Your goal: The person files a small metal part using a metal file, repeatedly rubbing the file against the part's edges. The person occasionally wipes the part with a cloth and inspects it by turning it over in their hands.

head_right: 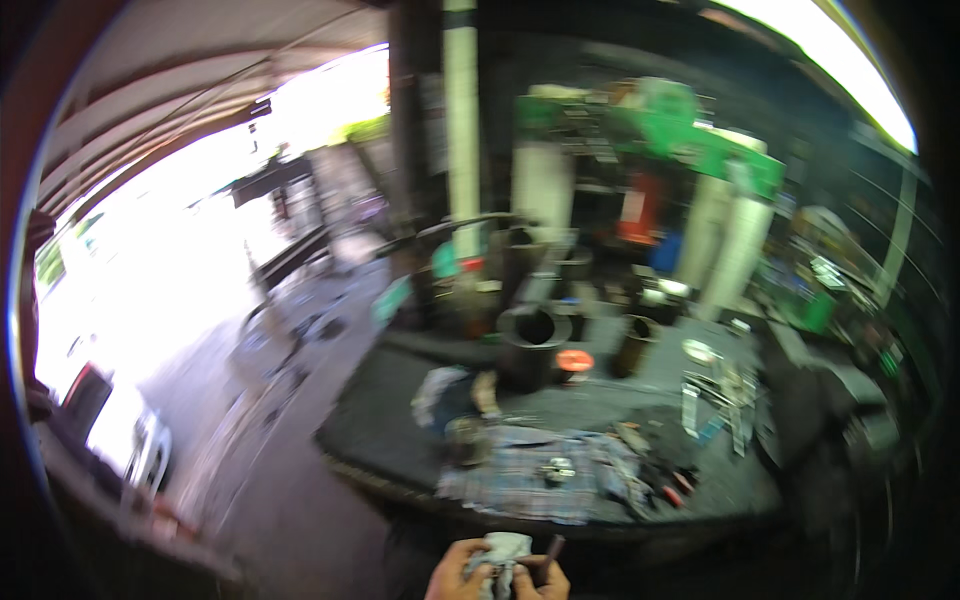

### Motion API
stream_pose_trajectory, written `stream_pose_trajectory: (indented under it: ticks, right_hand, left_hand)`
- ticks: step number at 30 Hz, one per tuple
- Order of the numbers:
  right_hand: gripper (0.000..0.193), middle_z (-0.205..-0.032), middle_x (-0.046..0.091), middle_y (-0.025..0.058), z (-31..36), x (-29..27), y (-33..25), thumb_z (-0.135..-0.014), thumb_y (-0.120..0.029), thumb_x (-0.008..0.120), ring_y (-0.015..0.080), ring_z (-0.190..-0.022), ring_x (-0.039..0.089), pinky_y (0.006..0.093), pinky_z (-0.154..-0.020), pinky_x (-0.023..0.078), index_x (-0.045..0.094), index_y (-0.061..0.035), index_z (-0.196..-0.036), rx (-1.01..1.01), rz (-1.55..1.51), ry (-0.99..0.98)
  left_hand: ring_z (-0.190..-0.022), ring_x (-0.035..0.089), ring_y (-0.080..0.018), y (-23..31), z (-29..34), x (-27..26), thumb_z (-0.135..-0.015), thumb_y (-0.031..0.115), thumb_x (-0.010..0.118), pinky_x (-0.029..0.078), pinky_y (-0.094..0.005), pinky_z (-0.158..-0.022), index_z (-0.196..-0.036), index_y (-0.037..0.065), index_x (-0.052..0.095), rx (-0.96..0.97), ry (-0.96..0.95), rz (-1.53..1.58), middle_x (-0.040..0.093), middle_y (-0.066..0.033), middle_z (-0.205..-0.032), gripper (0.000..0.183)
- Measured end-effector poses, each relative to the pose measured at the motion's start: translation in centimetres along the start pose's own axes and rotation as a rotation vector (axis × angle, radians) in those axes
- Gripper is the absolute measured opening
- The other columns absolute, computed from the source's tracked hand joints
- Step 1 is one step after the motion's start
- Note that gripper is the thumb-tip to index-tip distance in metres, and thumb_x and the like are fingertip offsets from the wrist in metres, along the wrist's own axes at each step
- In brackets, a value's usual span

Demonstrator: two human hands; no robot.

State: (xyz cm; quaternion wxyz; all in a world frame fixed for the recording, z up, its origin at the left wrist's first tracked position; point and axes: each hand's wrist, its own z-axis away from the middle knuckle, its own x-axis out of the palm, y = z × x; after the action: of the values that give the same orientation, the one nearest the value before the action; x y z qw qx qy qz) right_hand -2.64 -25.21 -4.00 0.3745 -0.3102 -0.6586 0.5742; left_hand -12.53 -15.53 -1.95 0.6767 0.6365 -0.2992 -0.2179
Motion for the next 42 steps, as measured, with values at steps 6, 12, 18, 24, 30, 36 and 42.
stream_pose_trajectory:
  ticks: [6,12,18,24,30,36,42]
  right_hand:
    - [0.015,-0.086,0.067,-0.003,0.3,-2.8,-1.9,-0.105,-0.011,0.072,0.0049,-0.076,0.058,0.0256,-0.065,0.049,0.072,-0.0023,-0.117,0.111,-0.011,-0.133]
    - [0.014,-0.083,0.066,-0.0014,1.3,-2.4,-0.1,-0.103,-0.013,0.072,0.0051,-0.076,0.057,0.0275,-0.065,0.05,0.07,-0.0014,-0.11,0.071,-0.028,-0.026]
    - [0.014,-0.084,0.069,0.0053,0.6,-2.6,-1.3,-0.101,-0.01,0.07,0.0101,-0.077,0.061,0.032,-0.068,0.053,0.068,-0.0014,-0.112,-0.072,0.142,-0.001]
    - [0.019,-0.08,0.063,0.0112,0.1,-3.3,-3.3,-0.092,-0.011,0.07,0.0164,-0.073,0.056,0.0377,-0.066,0.05,0.065,0.0008,-0.106,-0.228,0.226,-0.104]
    - [0.015,-0.082,0.063,0.0054,0.1,-3.1,-3.2,-0.094,-0.007,0.068,0.0124,-0.075,0.056,0.0337,-0.067,0.05,0.065,0.0001,-0.107,-0.107,0.12,-0.09]
    - [0.005,-0.084,0.067,-0.002,-0.8,-3.0,-2.4,-0.102,-0.005,0.068,0.0055,-0.074,0.06,0.0258,-0.064,0.051,0.068,-0.0029,-0.107,0.084,-0.241,0.002]
    - [0.012,-0.084,0.069,0.002,-0.8,-4.9,-1.4,-0.099,-0.009,0.072,0.0108,-0.073,0.062,0.0307,-0.066,0.052,0.073,-0.0028,-0.109,0.058,0.194,0.051]
  left_hand:
    - [-0.12,0.061,-0.021,-1.1,-0.8,1.4,-0.104,0.003,0.06,0.05,-0.0345,-0.104,-0.137,0.0,0.059,0.063,-0.108,-0.039,0.063,-0.0119,-0.126,0.032]
    - [-0.118,0.063,-0.0203,-2.1,-0.3,1.5,-0.107,0.002,0.058,0.054,-0.0337,-0.101,-0.143,0.0,0.053,0.012,-0.188,-0.133,0.064,-0.0152,-0.131,0.037]
    - [-0.115,0.064,-0.0194,0.5,-0.5,2.0,-0.106,0.003,0.059,0.055,-0.0331,-0.098,-0.144,0.0,0.053,-0.152,-0.257,0.012,0.064,-0.0137,-0.13,0.039]
    - [-0.096,0.064,-0.0126,-1.8,-1.2,1.7,-0.109,0.011,0.059,0.054,-0.027,-0.081,-0.133,0.003,0.057,-0.094,-0.274,0.057,0.068,-0.0068,-0.112,0.026]
    - [-0.096,0.066,-0.016,-1.7,-1.2,2.1,-0.108,0.01,0.059,0.056,-0.0313,-0.084,-0.131,0.002,0.059,0.095,-0.263,-0.041,0.069,-0.0077,-0.109,0.024]
    - [-0.101,0.064,-0.0191,-0.8,-1.5,2.5,-0.106,0.005,0.057,0.055,-0.0347,-0.09,-0.127,0.0,0.06,0.217,-0.331,-0.258,0.066,-0.0104,-0.112,0.022]
    - [-0.099,0.056,-0.0166,2.5,-1.3,2.7,-0.101,0.001,0.059,0.049,-0.0322,-0.089,-0.121,0.001,0.058,0.006,-0.212,-0.071,0.057,-0.0074,-0.108,0.02]
